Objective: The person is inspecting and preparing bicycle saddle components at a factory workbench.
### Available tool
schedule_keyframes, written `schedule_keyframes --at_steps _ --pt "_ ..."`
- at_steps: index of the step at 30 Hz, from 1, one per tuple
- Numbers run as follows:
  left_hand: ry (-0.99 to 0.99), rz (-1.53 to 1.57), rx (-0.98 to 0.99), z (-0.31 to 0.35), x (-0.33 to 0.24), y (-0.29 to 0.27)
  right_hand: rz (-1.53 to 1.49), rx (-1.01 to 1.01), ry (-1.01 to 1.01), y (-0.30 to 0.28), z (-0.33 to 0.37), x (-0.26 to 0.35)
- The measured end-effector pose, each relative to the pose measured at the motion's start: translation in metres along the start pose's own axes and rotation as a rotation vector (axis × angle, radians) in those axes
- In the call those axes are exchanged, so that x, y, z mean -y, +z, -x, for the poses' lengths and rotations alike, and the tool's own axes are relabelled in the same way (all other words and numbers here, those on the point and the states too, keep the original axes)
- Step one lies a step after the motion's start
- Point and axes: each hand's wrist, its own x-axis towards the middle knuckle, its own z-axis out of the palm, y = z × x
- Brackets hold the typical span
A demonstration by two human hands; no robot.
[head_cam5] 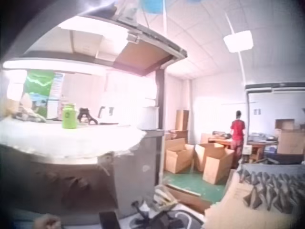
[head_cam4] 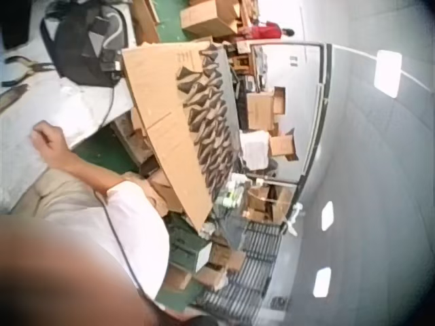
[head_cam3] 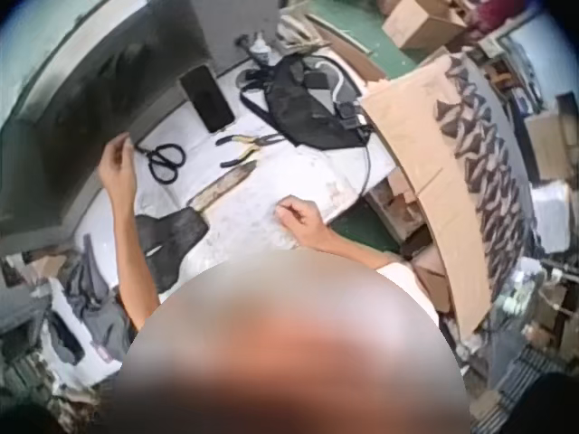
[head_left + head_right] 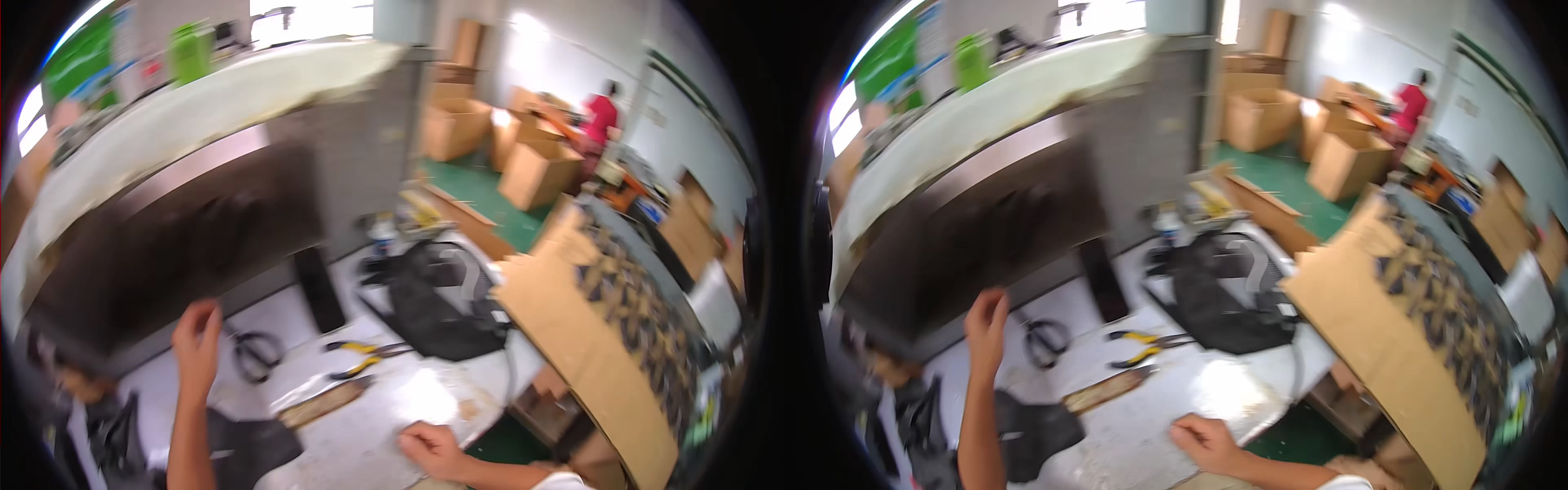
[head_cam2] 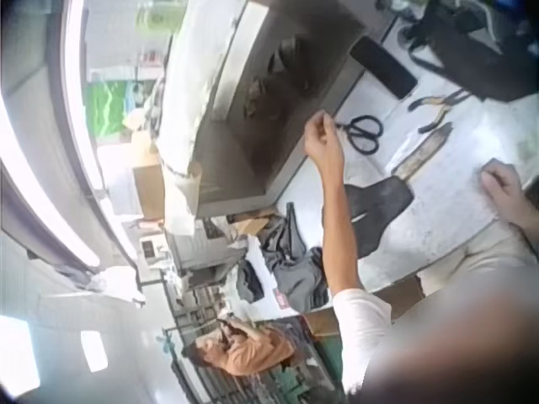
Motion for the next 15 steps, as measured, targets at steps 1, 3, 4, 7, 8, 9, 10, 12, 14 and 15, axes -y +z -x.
schedule_keyframes --at_steps 1,3,4,7,8,9,10,12,14,15 --pt "0.041 -0.093 0.121 0.022 -0.022 -0.002 -0.025 0.035 0.034 -0.002 0.009 0.009" --pt "0.197 -0.134 0.187 0.016 -0.033 0.019 0.014 -0.011 -0.069 -0.029 -0.054 -0.003" --pt "0.200 -0.125 0.286 0.059 -0.052 0.024 -0.030 -0.111 0.030 -0.053 -0.038 0.000" --pt "0.299 -0.126 0.750 0.134 -0.131 0.000 -0.213 -0.496 0.084 -0.150 -0.016 0.009" --pt "0.299 -0.058 0.815 0.148 -0.142 0.004 -0.358 -0.680 0.055 -0.185 -0.022 -0.001" --pt "0.296 -0.017 0.854 0.159 -0.149 0.008 -0.495 -0.857 0.021 -0.222 -0.026 -0.010" --pt "0.305 0.027 0.860 0.173 -0.146 0.008 -0.529 -0.939 -0.023 -0.257 -0.032 -0.019" --pt "0.271 0.097 0.863 0.192 -0.142 0.011 -0.611 -1.117 -0.042 -0.330 -0.047 -0.048" --pt "0.253 0.109 0.836 0.212 -0.134 0.015 -0.663 -1.207 -0.006 -0.378 -0.062 -0.067" --pt "0.203 0.128 0.811 0.224 -0.130 0.016 -0.786 -1.206 0.077 -0.391 -0.073 -0.068"
